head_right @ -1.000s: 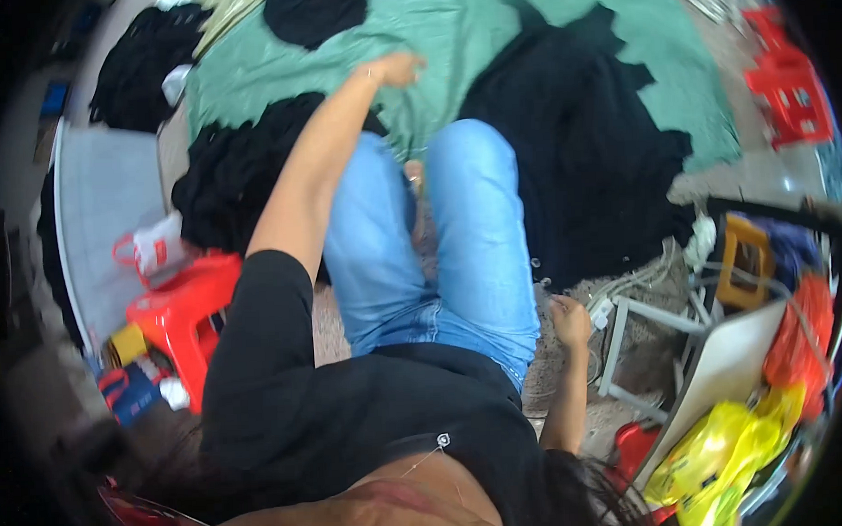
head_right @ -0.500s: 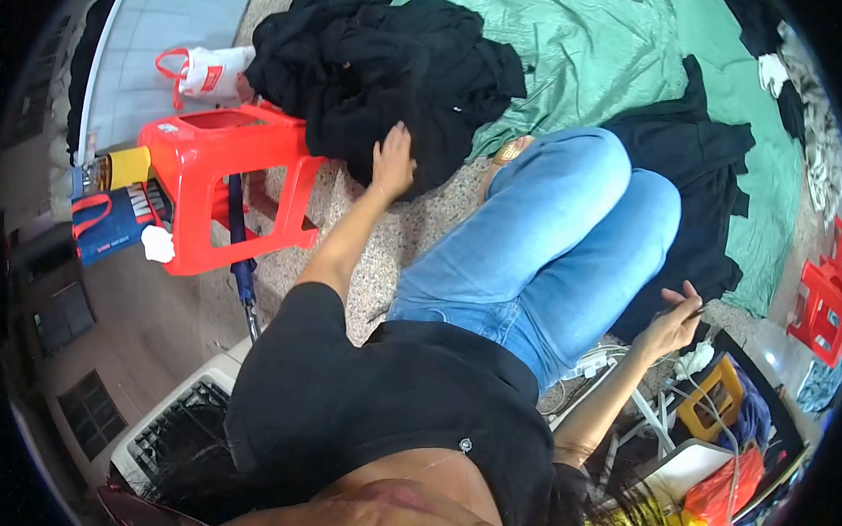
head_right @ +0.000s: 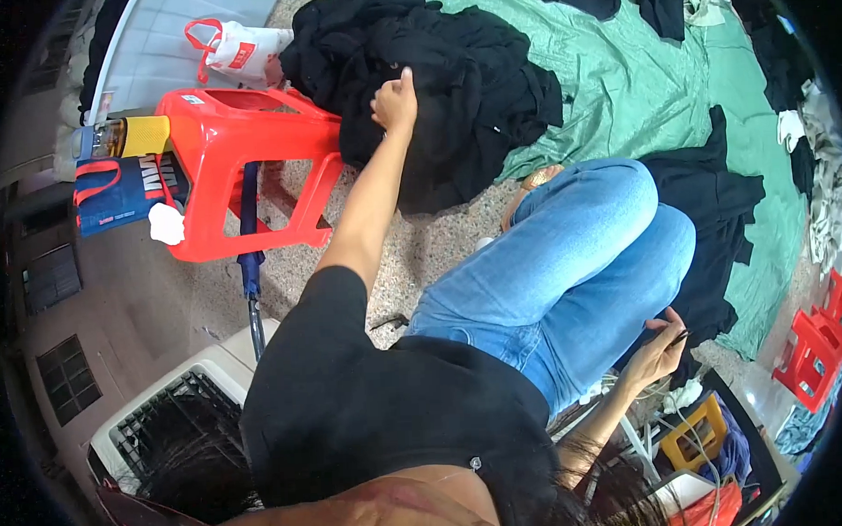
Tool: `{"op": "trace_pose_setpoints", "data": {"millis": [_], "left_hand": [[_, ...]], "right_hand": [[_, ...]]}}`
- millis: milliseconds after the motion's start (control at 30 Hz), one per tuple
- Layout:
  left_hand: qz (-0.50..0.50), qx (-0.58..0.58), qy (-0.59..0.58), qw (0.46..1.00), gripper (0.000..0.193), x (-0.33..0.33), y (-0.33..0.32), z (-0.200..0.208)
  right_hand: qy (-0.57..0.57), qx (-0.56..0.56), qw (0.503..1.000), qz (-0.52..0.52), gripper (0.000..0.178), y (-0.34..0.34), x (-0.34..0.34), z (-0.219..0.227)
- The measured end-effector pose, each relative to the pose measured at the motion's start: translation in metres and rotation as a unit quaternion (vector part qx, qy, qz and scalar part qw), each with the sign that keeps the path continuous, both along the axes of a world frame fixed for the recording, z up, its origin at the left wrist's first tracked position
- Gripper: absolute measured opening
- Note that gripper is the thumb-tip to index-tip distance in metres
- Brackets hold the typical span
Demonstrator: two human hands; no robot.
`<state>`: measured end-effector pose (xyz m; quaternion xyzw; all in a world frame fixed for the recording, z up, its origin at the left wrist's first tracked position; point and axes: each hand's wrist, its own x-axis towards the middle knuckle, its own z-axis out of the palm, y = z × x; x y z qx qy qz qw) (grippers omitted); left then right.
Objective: Inspecting and buttoning black knitted garments in a textile workshop.
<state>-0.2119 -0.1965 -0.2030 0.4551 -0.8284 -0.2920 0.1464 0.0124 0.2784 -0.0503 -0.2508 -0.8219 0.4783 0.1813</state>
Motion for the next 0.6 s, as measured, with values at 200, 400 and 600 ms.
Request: {"op": "trace_pose_setpoints", "data": {"millis": [200, 400, 600], "left_hand": [[-0.070, 0.376, 0.266, 0.885, 0.024, -0.042, 0.009, -0.024], [-0.405, 0.185, 0.278, 0.851, 0.025, 0.077, 0.121, 0.137], [-0.615, 0.160, 0.407, 0.656, 0.015, 0.149, 0.181, 0.283]], "right_hand": [[0.002, 0.057, 0.997, 0.059, 0.033, -0.014, 0.003, 0.005], [0.109, -0.063, 0.982, 0.139, 0.033, -0.070, -0.015, 0.034], [0.191, -0.237, 0.901, 0.309, 0.074, -0.155, -0.048, 0.080]]}}
